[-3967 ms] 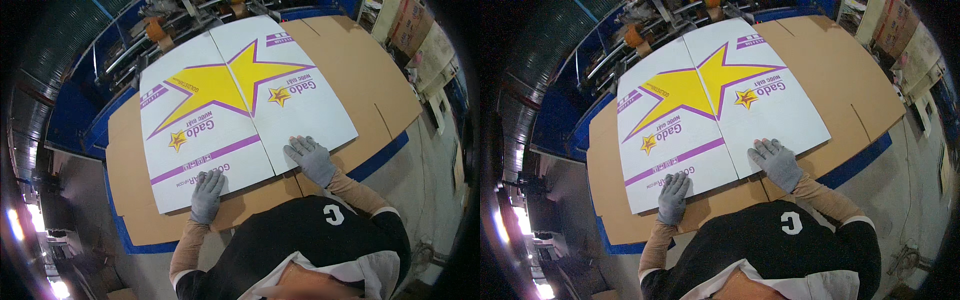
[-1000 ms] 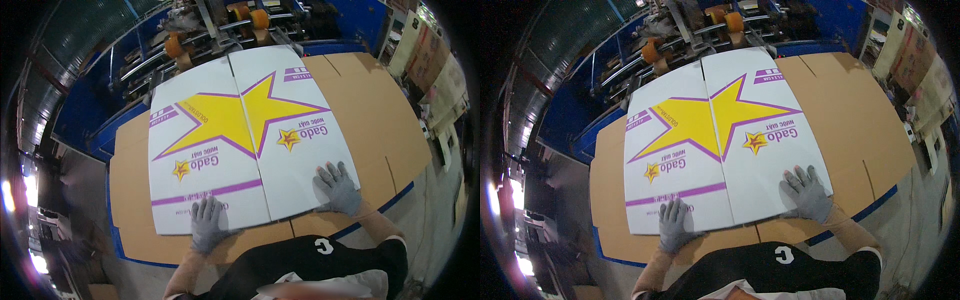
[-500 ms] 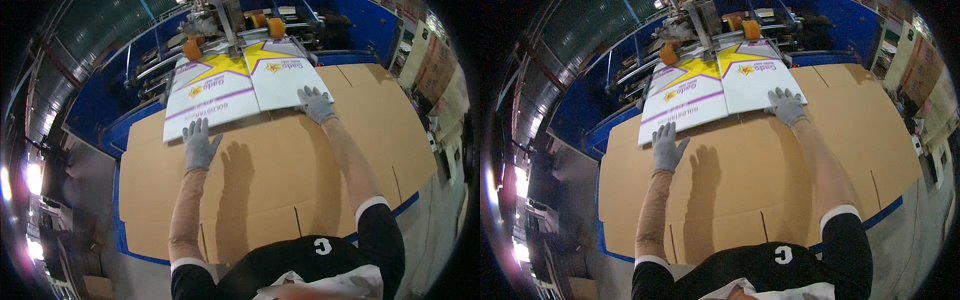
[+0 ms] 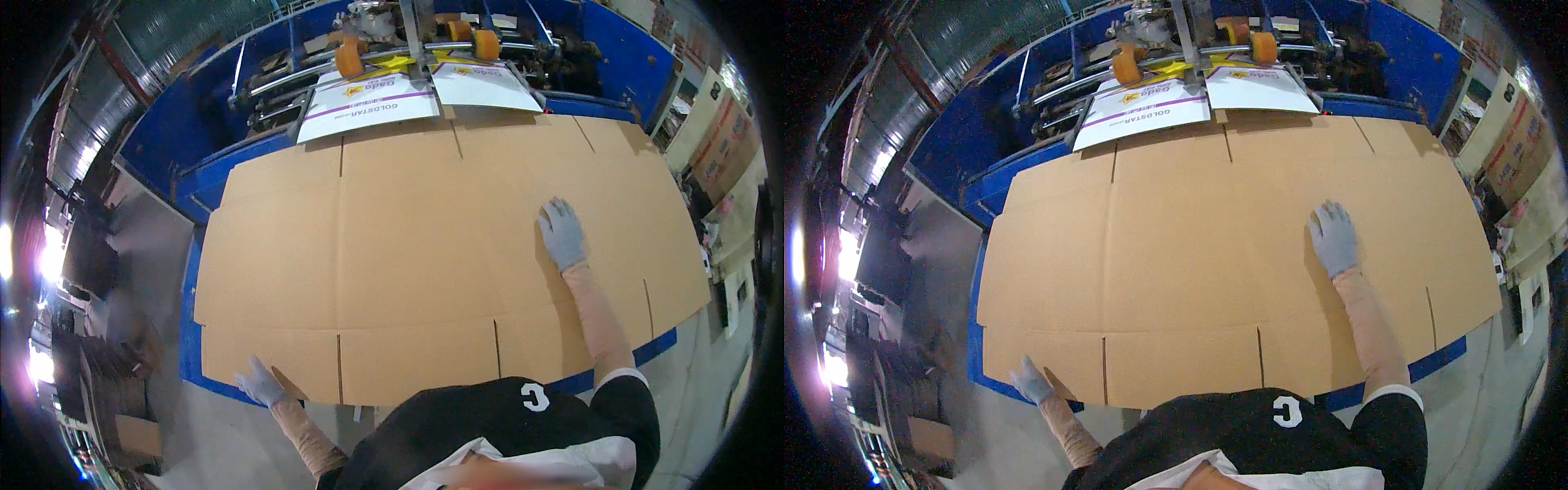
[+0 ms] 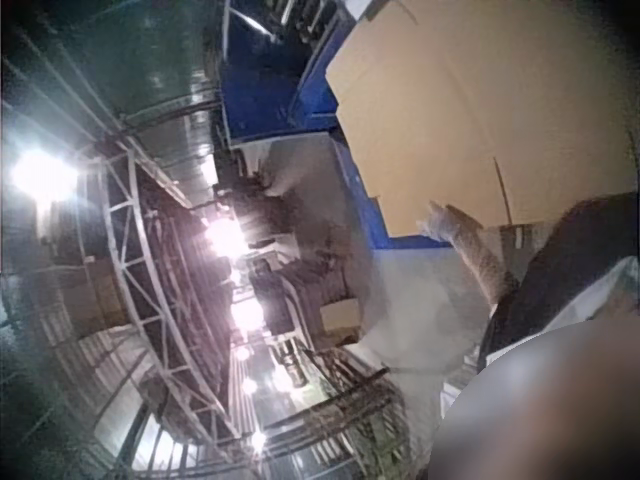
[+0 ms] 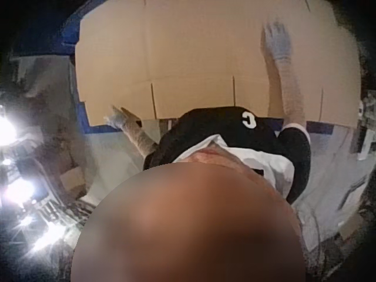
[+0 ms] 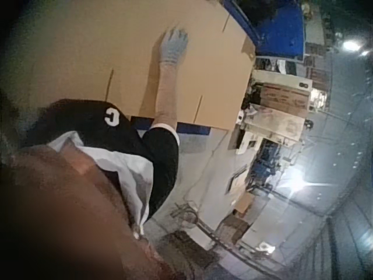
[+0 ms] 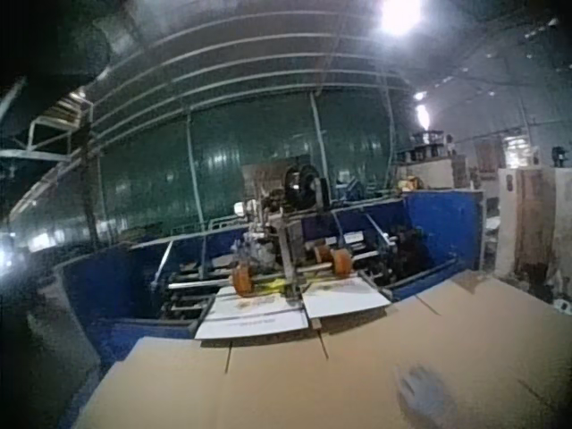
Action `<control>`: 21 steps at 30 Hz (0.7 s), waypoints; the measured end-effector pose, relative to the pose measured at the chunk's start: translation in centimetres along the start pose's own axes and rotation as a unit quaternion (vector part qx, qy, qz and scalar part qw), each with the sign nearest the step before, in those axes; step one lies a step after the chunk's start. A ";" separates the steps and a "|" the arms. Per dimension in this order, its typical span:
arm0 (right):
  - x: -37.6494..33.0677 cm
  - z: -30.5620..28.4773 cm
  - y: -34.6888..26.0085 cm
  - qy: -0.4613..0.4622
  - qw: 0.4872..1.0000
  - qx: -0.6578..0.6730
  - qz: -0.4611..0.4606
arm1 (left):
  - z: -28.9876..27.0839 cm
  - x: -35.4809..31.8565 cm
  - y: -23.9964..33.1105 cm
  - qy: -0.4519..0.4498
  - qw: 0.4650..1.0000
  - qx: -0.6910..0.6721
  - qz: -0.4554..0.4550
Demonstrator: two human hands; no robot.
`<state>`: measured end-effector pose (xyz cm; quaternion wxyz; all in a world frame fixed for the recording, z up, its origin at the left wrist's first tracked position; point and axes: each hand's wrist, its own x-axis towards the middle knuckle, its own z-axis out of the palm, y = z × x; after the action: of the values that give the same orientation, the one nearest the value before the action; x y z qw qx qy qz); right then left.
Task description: The person repeatedly picks up printed cardboard sheets from a conveyor and stacks them on a worktable. The sheets feature a yellow star and purple branding. The person aligns each sheet by hand and places it on the growing stack.
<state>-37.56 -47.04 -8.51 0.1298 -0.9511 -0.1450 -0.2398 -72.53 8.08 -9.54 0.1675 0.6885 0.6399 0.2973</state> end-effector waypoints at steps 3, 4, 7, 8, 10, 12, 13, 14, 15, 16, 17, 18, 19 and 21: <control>-5.0 -2.8 -1.7 -0.015 1.000 0.025 -0.002 | 0.1 1.1 0.1 -0.004 0.994 -0.102 -0.043; -6.5 -3.7 -2.2 -0.018 1.000 0.025 -0.006 | -0.1 1.7 0.0 -0.001 0.989 -0.144 -0.026; -10.0 -6.1 -3.5 -0.033 0.999 0.037 0.017 | -1.5 3.1 -2.3 -0.028 0.834 -0.543 -0.090; -10.8 -6.6 -3.9 -0.052 0.997 0.037 0.047 | -2.3 4.1 -3.1 -0.055 0.811 -0.570 -0.121; -11.5 -7.3 -4.5 -0.043 0.997 0.045 0.036 | -3.0 5.7 -4.6 -0.087 0.730 -0.650 -0.192; -11.5 -7.8 -5.1 -0.041 0.998 0.041 0.032 | -3.2 6.1 -5.6 -0.077 0.626 -0.735 -0.249; -11.3 -7.9 -5.4 -0.040 0.998 0.035 0.027 | -3.3 5.9 -5.6 -0.154 0.700 -0.675 -0.175; -11.0 -8.0 -5.7 -0.039 0.999 0.026 0.015 | -3.3 5.5 -5.3 -0.223 0.768 -0.597 -0.054; -10.8 -8.1 -6.0 -0.042 0.998 0.051 0.015 | -3.7 5.0 -4.6 -0.260 0.794 -0.548 -0.042; -10.4 -8.2 -6.3 -0.044 0.996 0.074 0.009 | -4.0 3.7 -3.9 -0.275 0.802 -0.527 0.051; -10.2 -8.3 -6.6 -0.051 0.995 0.088 0.007 | -4.7 3.1 -2.5 -0.266 0.789 -0.552 0.034; -9.9 -8.5 -7.0 -0.046 0.989 0.138 0.018 | -6.1 2.5 -0.9 -0.266 0.758 -0.595 0.042; -9.6 -8.7 -7.3 -0.046 0.982 0.179 0.034 | -7.9 1.9 0.9 -0.260 0.767 -0.584 0.064; -8.9 -9.5 -7.9 -0.070 0.955 0.271 0.099 | -11.1 0.0 4.4 -0.247 0.773 -0.568 0.137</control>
<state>-51.68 -44.66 -3.37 0.3955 -0.9041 -0.1184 -0.1102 -76.08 5.84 1.67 0.6380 0.5982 0.1899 0.4461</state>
